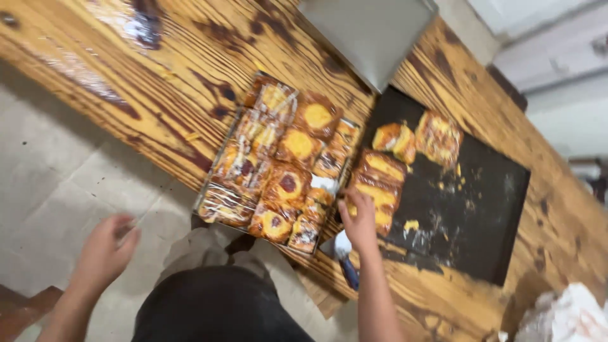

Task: Transferring baked pastries from a baking sheet to a display tray using a spatula

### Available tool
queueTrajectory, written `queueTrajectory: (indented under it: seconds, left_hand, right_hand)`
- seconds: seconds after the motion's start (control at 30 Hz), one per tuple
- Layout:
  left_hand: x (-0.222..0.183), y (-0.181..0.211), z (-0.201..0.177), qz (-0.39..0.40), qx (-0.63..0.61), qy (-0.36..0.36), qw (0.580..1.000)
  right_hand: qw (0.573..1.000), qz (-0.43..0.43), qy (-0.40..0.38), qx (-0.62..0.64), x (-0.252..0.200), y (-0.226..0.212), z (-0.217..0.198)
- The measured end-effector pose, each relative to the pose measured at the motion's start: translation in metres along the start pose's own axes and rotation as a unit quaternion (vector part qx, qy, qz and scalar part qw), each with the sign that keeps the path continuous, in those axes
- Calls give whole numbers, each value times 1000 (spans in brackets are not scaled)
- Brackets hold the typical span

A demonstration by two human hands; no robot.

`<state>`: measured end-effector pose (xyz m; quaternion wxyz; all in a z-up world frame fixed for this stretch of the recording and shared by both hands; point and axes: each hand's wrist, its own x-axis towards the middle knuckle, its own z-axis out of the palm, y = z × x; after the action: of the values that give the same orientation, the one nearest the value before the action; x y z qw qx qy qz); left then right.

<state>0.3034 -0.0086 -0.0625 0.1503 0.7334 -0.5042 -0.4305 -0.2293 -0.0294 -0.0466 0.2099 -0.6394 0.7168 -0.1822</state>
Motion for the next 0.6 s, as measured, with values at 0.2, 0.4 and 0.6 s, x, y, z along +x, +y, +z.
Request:
queueTrajectory:
  seconds: [0.2, 0.4, 0.6]
  left_hand:
    - [-42, -312, 54, -254, 61, -9, 965]
    - [-83, -456, 63, -389, 34, -191, 900]
    - [30, -482, -32, -257, -77, -31, 963]
  right_hand:
    - [990, -1, 5, 142, -19, -99, 48]
    - [981, -100, -98, 131, -12, -237, 100]
    - [972, -79, -157, 155, 24, -332, 195]
